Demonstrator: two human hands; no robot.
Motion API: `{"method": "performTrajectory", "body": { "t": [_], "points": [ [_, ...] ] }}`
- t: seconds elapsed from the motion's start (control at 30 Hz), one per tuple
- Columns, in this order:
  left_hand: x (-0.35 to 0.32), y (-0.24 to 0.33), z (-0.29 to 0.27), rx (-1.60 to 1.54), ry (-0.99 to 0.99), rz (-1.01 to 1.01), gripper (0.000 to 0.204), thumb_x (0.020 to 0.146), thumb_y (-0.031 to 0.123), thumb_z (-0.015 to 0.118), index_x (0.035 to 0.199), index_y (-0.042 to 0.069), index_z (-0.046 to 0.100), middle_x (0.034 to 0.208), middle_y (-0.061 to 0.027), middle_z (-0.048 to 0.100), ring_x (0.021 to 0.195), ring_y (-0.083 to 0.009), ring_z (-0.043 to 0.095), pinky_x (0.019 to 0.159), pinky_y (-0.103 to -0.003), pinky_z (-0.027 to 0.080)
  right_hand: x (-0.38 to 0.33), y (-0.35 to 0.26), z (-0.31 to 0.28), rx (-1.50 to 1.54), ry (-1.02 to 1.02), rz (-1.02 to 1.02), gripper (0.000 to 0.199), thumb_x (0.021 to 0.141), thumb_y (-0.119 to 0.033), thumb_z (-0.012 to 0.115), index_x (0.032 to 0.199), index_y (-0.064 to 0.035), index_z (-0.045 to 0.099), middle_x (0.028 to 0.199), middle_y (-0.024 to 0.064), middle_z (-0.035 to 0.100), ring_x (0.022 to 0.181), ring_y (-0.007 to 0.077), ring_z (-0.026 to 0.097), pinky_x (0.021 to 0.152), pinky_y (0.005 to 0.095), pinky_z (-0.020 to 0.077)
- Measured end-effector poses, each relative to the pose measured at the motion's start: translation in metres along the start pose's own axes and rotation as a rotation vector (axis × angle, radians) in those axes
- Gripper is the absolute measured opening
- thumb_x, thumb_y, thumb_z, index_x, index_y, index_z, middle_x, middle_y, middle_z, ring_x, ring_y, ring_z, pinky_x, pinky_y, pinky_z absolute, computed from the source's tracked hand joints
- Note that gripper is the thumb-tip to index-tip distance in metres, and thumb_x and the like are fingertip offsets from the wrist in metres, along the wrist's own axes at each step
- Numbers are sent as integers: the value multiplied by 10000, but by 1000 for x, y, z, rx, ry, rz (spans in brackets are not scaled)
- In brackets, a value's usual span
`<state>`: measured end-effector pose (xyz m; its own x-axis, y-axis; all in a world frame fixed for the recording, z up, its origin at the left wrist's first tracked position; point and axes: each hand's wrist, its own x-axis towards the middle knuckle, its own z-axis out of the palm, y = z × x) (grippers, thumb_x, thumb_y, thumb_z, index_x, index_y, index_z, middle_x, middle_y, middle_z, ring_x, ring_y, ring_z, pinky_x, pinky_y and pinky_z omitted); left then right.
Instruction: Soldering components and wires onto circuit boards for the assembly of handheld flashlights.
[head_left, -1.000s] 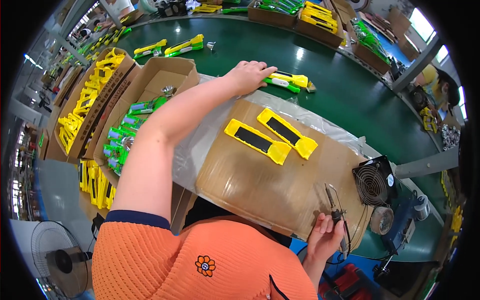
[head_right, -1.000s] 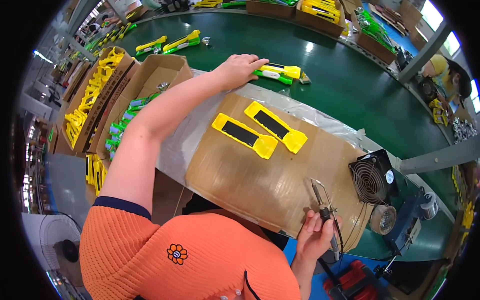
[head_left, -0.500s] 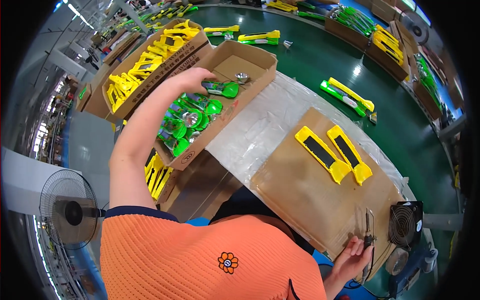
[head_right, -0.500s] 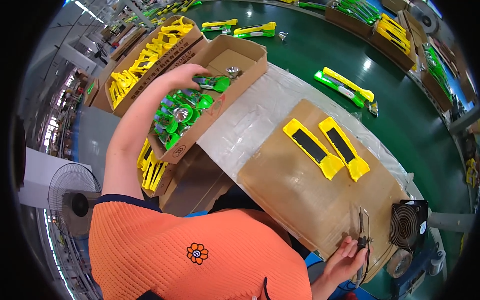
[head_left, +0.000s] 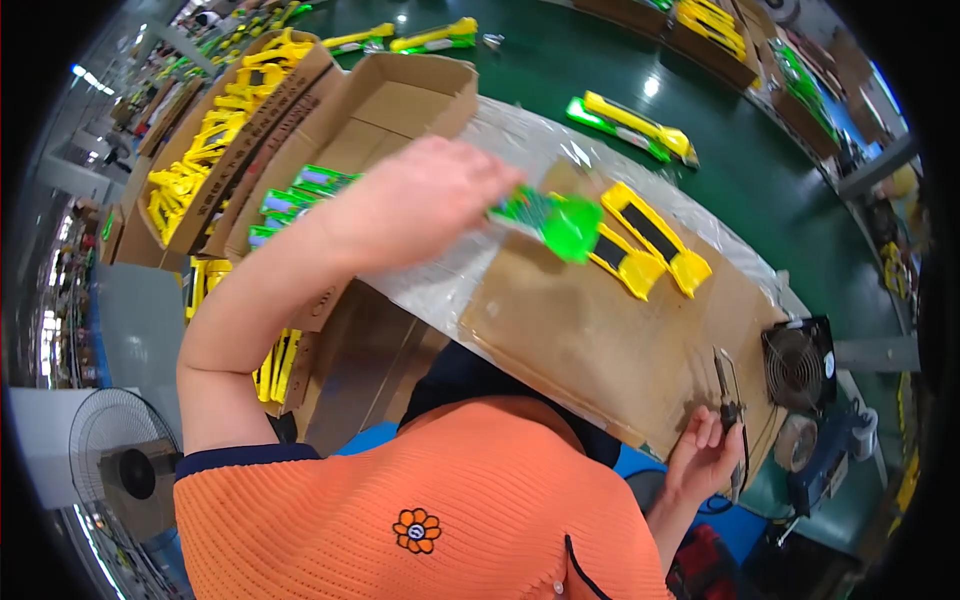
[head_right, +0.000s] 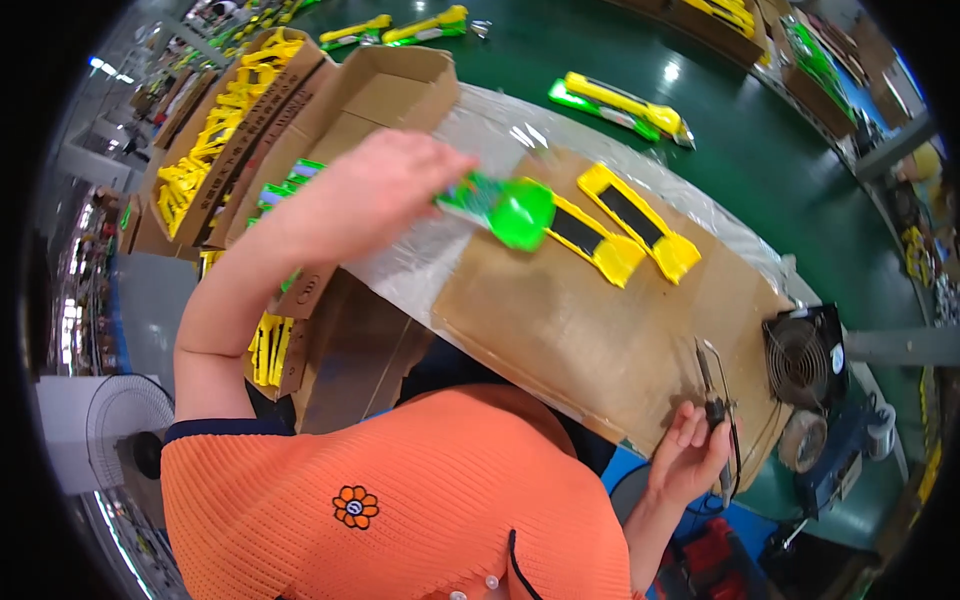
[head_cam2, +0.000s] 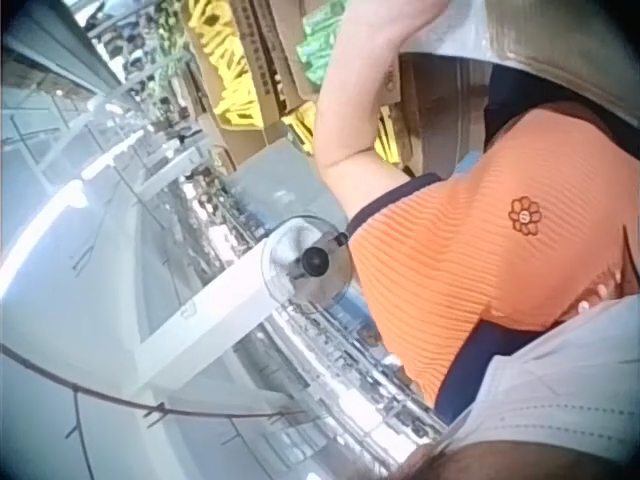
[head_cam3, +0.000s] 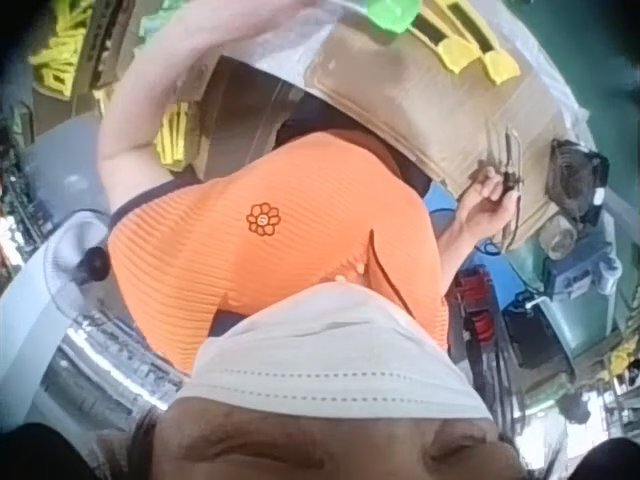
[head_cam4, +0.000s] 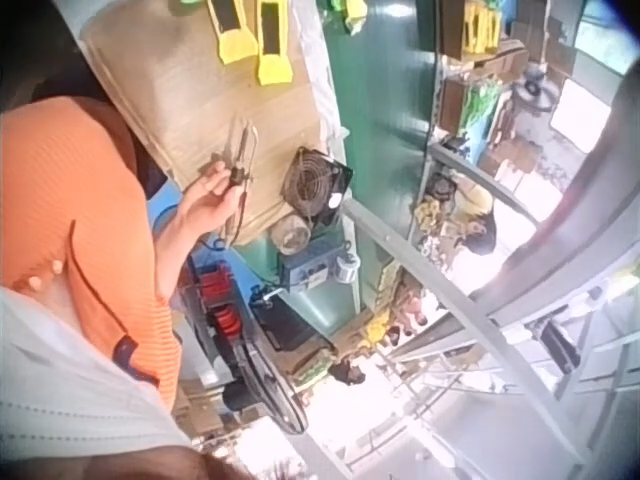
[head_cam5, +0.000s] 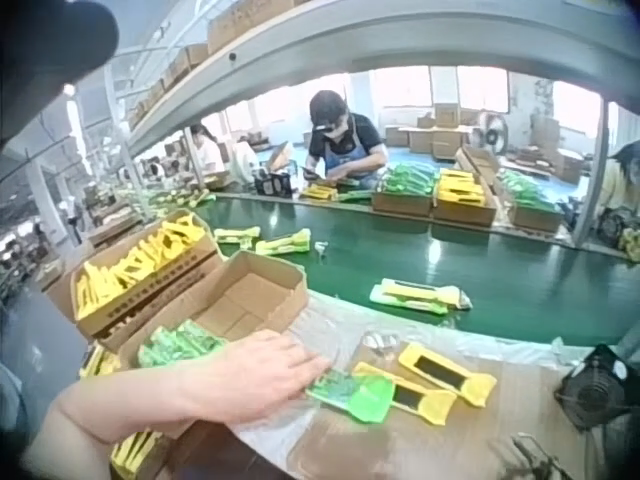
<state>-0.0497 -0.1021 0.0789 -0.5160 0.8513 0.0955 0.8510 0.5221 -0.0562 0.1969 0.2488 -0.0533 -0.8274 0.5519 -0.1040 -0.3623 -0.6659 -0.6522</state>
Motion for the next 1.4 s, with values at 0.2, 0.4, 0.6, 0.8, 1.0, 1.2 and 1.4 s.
{"method": "performTrajectory", "body": {
  "t": [0.2, 0.4, 0.6, 0.8, 1.0, 1.2, 1.4],
  "points": [
    [21, 77, 64, -56, -42, 181, 473, 833, 180, 695, 1277, 60, 586, 1116, -84, 607, 1076, -248, 591, 971, -367, 427, -4, -3, 4, -71, -139, -17, 118, 965, -159, 548, 1048, -98, 490, 649, -6, 430, 587, 107, 444, 899, 356, 434],
    [36, 98, 65, -441, 40, -13, 437, 841, 160, 728, 1255, 70, 620, 1146, -96, 591, 1052, -245, 588, 906, -351, 467, -19, 0, 24, -278, -202, 38, 248, 913, -158, 628, 995, -65, 413, 616, 16, 433, 493, 147, 489, 859, 438, 527],
    [29, 96, 76, -1035, 23, -177, 201, 835, 62, 718, 1035, 56, 722, 1005, -82, 636, 893, -215, 638, 752, -303, 515, -17, 15, 38, -347, -231, 143, 226, 914, -95, 604, 1034, -40, 421, 730, 111, 569, 532, 171, 544, 704, 370, 571],
    [31, 92, 75, -911, 16, -103, 114, 795, 54, 724, 905, 40, 699, 990, -68, 645, 890, -225, 644, 740, -317, 525, -15, 19, 54, -475, -214, 225, 222, 913, -27, 601, 1049, -24, 427, 827, 162, 636, 603, 159, 594, 666, 338, 555],
    [37, 97, 69, -640, 45, -44, 91, 775, 45, 696, 810, 40, 612, 962, -62, 634, 870, -267, 621, 730, -363, 520, -11, 20, 62, -563, -217, 245, 210, 922, -34, 620, 1036, -14, 445, 859, 156, 642, 610, 147, 594, 784, 379, 581],
    [38, 93, 68, -586, -3, -20, 78, 786, 43, 668, 807, 35, 594, 956, -60, 622, 847, -277, 603, 730, -377, 512, -8, 16, 66, -566, -214, 211, 196, 921, -20, 615, 1027, -10, 450, 854, 153, 641, 610, 147, 594, 813, 388, 582],
    [40, 95, 64, -511, -87, 31, 87, 775, 31, 653, 833, 22, 589, 963, -85, 592, 855, -288, 579, 744, -373, 506, -7, 16, 73, -658, -208, 264, 174, 911, 8, 611, 1011, 6, 468, 886, 177, 677, 635, 138, 611, 648, 288, 548]
  ]
}}
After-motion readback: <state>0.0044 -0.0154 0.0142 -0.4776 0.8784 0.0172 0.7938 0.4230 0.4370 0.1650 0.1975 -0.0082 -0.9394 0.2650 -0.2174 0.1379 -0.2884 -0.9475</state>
